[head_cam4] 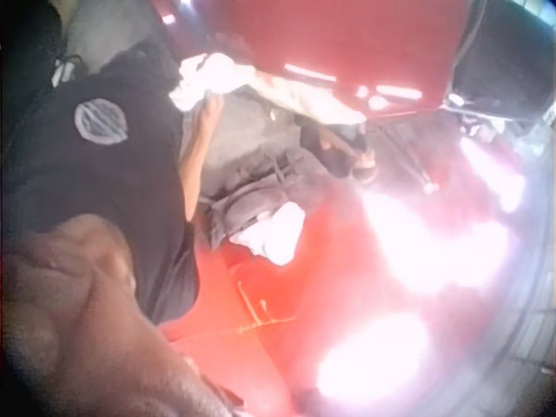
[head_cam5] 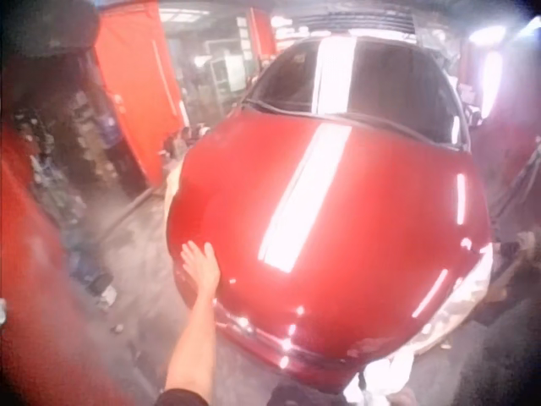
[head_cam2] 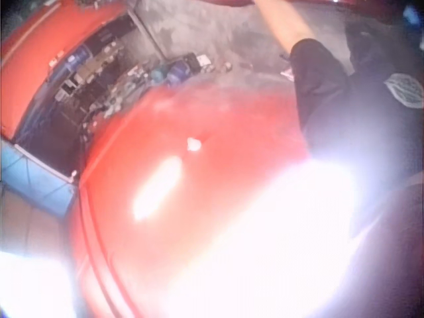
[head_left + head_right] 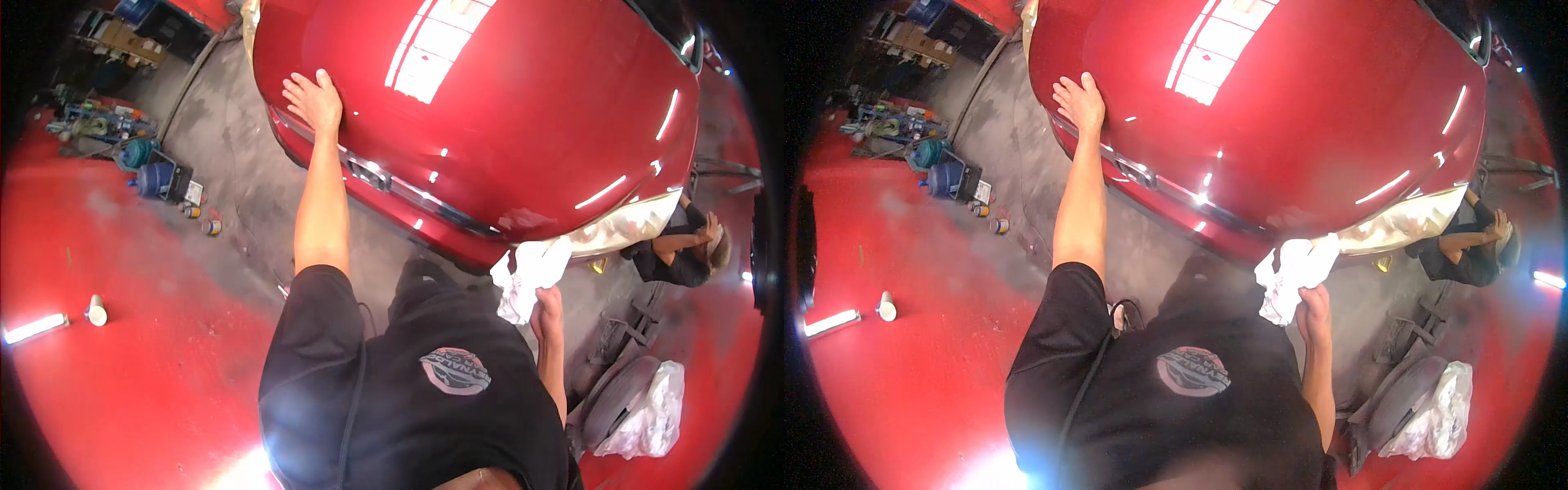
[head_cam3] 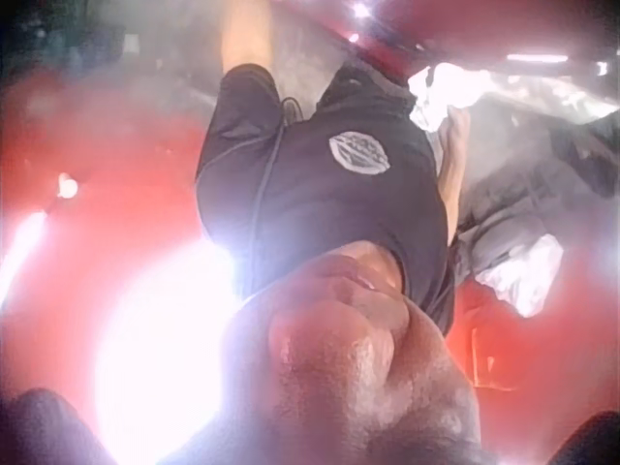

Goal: The person wipes the front bumper and headlight area of a red car with a white cloth. They use a toothbrush to scrub the crevices around the headlight and then continue wiping the hood and bumper. Another person is visible cleaning the wheel in the background.

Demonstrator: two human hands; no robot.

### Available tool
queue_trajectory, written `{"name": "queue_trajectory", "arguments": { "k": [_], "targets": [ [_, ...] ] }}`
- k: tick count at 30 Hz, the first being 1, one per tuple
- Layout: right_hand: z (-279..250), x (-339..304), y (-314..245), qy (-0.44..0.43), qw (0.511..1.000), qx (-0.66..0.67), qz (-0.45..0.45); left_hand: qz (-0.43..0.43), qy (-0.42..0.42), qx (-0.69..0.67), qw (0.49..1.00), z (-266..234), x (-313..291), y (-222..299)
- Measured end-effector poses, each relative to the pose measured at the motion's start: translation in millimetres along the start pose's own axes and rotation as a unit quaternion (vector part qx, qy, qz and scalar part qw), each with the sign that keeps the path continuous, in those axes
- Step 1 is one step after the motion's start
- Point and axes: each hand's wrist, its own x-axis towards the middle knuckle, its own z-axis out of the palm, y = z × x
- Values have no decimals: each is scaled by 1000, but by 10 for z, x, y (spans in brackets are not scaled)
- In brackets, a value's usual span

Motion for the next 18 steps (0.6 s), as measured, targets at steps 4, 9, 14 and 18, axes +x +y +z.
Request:
{"name": "queue_trajectory", "arguments": {
  "k": [4, 9, 14, 18],
  "targets": [
    [-544, -47, -217, -54, 998, -14, 17, 7, 2, 9, 1000, -13, -644, 342],
    [-1288, -159, -437, -55, 998, 6, 42, 12, 17, 22, 1000, 41, -1396, 696],
    [-1723, -224, -759, -77, 996, -18, 43, 38, 17, 30, 999, 126, -2146, 1075],
    [-1927, -172, -902, -79, 996, -36, 26, 39, -26, 22, 999, 54, -2276, 1089]
  ]
}}
